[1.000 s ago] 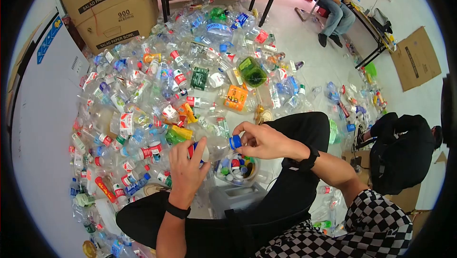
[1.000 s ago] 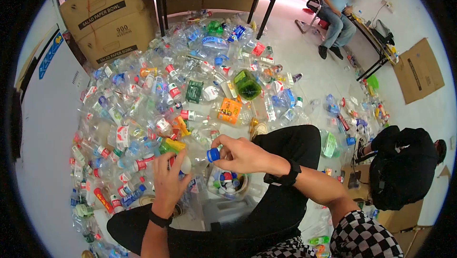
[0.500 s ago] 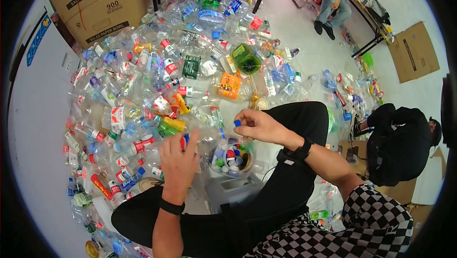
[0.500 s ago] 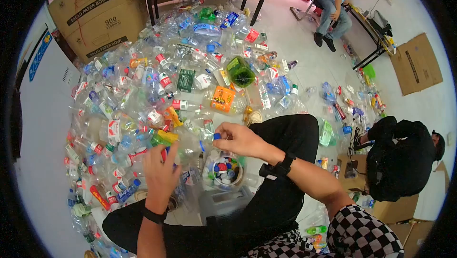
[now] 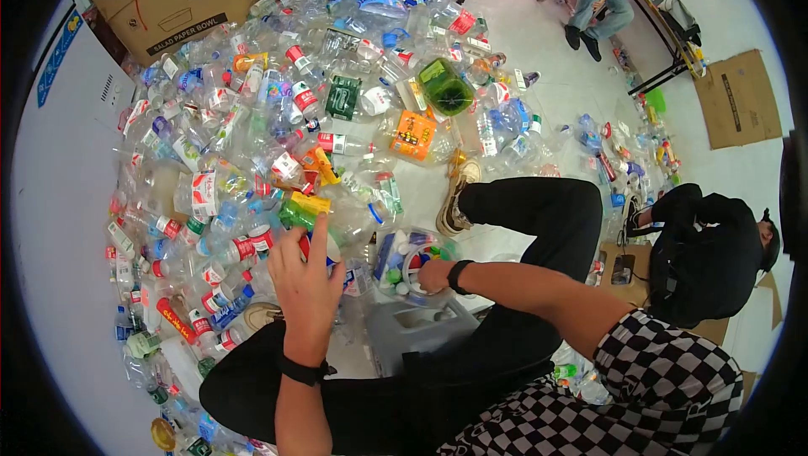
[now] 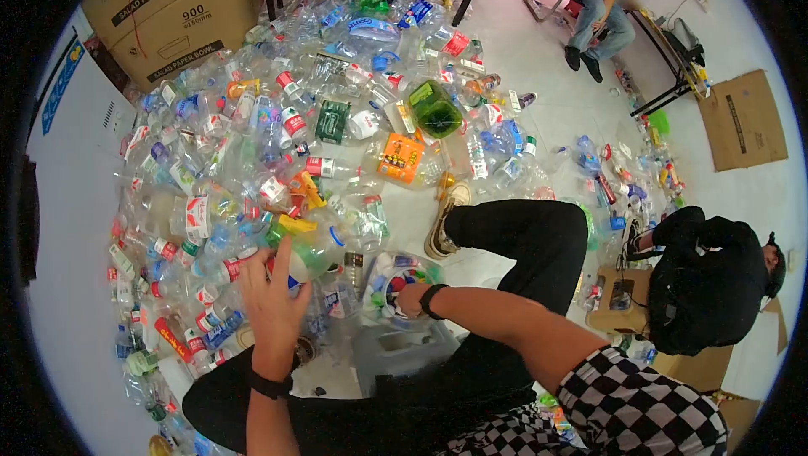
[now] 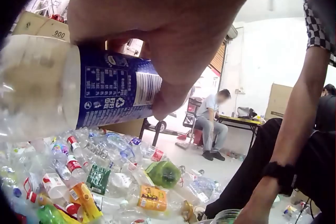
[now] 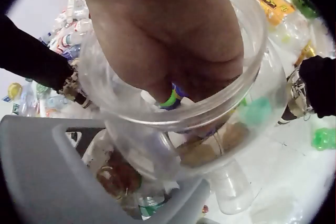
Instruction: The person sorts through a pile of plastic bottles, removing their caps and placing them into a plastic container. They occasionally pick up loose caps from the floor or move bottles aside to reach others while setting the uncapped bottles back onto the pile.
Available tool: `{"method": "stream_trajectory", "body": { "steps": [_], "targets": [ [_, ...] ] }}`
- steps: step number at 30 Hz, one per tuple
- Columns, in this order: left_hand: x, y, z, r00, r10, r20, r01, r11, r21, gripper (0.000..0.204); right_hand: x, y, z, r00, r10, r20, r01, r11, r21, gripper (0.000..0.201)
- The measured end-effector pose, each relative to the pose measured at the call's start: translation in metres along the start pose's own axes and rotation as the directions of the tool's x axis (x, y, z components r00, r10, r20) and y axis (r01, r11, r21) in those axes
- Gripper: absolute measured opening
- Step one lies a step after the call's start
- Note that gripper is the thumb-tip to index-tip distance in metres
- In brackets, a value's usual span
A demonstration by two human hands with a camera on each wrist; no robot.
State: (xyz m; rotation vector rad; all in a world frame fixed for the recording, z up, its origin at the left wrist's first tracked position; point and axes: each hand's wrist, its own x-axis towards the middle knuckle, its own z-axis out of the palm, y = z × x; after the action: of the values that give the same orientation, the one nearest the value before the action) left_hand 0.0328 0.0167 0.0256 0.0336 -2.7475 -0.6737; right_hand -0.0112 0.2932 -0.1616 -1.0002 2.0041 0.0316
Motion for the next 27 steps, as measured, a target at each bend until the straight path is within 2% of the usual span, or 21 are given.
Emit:
{"method": "stream_trajectory", "body": {
  "steps": [2,3,4,5,6,7,8,10,11,15,18,21,23,27],
  "targets": [
    [0.0,-0.003,-0.001,1.0,-0.015,0.01,0.015,1.0,-0.004,0.079,0.025,0.005,0.001,0.958,0.078,0.276,-0.042,0.99,-0.134,0.023],
    [0.0,-0.004,-0.002,1.0,-0.027,-0.001,0.027,1.0,-0.009,0.077,0.044,0.018,0.02,0.944,0.17,0.284,-0.158,0.985,-0.065,0.032],
    [0.001,-0.005,-0.002,0.999,-0.038,-0.012,0.037,0.999,-0.014,0.075,0.046,0.019,0.028,0.944,0.166,0.286,-0.156,0.986,-0.058,0.032],
    [0.001,-0.008,-0.002,0.999,-0.036,-0.007,0.036,0.999,-0.011,0.075,0.048,0.019,0.036,0.974,0.205,0.093,-0.2,0.978,-0.061,0.042],
    [0.0,-0.01,-0.002,0.998,-0.061,0.004,0.061,0.998,-0.016,0.078,0.053,0.019,0.037,0.966,0.237,-0.105,-0.244,0.968,-0.055,0.054],
    [0.0,-0.013,-0.002,0.996,-0.087,0.015,0.087,0.996,-0.021,0.08,0.03,-0.016,-0.032,0.943,0.264,0.203,-0.211,0.946,-0.247,0.065],
    [0.002,-0.014,-0.002,0.996,-0.085,0.02,0.085,0.996,-0.02,0.08,0.04,-0.01,-0.022,0.943,0.263,0.204,-0.211,0.947,-0.243,0.065],
    [0.005,-0.017,-0.003,0.992,-0.12,0.03,0.12,0.993,-0.016,0.079,0.061,0.003,0.009,0.94,0.339,-0.027,-0.335,0.909,-0.248,0.056],
    [0.007,-0.018,-0.003,0.992,-0.118,0.04,0.118,0.993,-0.016,0.079,0.065,0.008,0.013,0.934,0.342,0.1,-0.295,0.901,-0.318,0.051],
    [0.012,-0.017,-0.001,0.987,-0.152,0.054,0.153,0.988,-0.023,0.078,0.079,0.017,0.024,0.886,0.415,0.205,-0.383,0.906,-0.18,0.047],
    [0.014,-0.016,-0.001,0.987,-0.151,0.051,0.152,0.988,-0.01,0.078,0.066,0.005,0.003,0.898,0.402,0.177,-0.358,0.903,-0.236,0.046],
    [0.015,-0.014,-0.001,0.992,-0.122,0.036,0.122,0.992,-0.003,0.078,0.06,0.003,-0.003,0.941,0.322,0.103,-0.291,0.927,-0.237,0.043],
    [0.014,-0.015,-0.002,0.994,-0.104,0.026,0.105,0.995,-0.003,0.078,0.055,0.002,0.003,0.929,0.371,0.018,-0.365,0.922,-0.131,0.037],
    [0.01,-0.013,-0.002,0.997,-0.074,-0.001,0.074,0.996,-0.043,0.077,0.049,0.0,0.009,0.938,0.339,-0.078,-0.344,0.938,-0.054,0.039]
  ]
}}
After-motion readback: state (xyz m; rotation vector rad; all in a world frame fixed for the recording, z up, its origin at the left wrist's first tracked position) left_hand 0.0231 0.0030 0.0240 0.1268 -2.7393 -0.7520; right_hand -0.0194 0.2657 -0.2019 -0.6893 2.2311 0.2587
